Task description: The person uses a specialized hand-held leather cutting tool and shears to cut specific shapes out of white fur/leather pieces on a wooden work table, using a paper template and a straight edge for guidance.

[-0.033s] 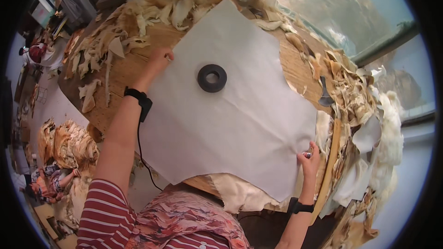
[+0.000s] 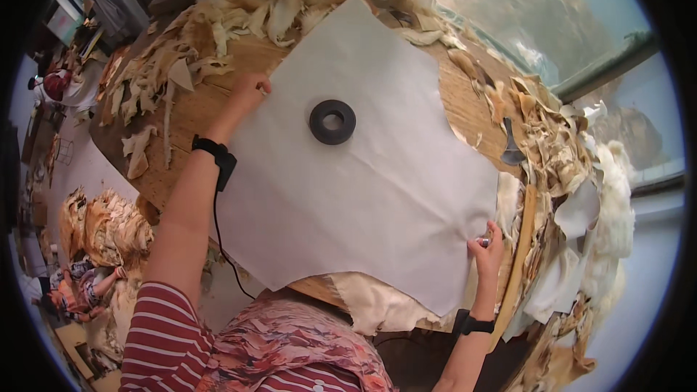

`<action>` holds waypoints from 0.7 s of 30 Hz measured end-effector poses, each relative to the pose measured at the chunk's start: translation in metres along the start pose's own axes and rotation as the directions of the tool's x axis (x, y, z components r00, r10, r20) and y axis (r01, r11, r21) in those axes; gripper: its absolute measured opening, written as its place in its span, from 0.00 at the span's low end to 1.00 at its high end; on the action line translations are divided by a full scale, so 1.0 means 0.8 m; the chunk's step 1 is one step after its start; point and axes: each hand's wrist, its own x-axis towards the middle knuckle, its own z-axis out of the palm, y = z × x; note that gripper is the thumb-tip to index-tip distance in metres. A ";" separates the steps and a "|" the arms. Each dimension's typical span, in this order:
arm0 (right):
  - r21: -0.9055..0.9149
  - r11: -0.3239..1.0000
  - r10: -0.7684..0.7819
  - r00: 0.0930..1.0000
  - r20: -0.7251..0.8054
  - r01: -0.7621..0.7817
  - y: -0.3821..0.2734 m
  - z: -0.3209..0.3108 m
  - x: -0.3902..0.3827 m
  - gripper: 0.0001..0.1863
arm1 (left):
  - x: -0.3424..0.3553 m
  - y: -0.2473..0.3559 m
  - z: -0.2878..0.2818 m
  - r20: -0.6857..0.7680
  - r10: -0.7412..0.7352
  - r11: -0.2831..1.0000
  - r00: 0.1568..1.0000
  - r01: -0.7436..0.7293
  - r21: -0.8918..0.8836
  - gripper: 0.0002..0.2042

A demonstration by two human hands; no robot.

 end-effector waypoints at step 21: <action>0.040 0.977 0.211 0.977 0.006 -0.211 -0.053 0.056 -0.107 0.38 | 0.065 -0.019 0.018 -0.157 0.182 0.975 0.971 -0.157 0.157 0.07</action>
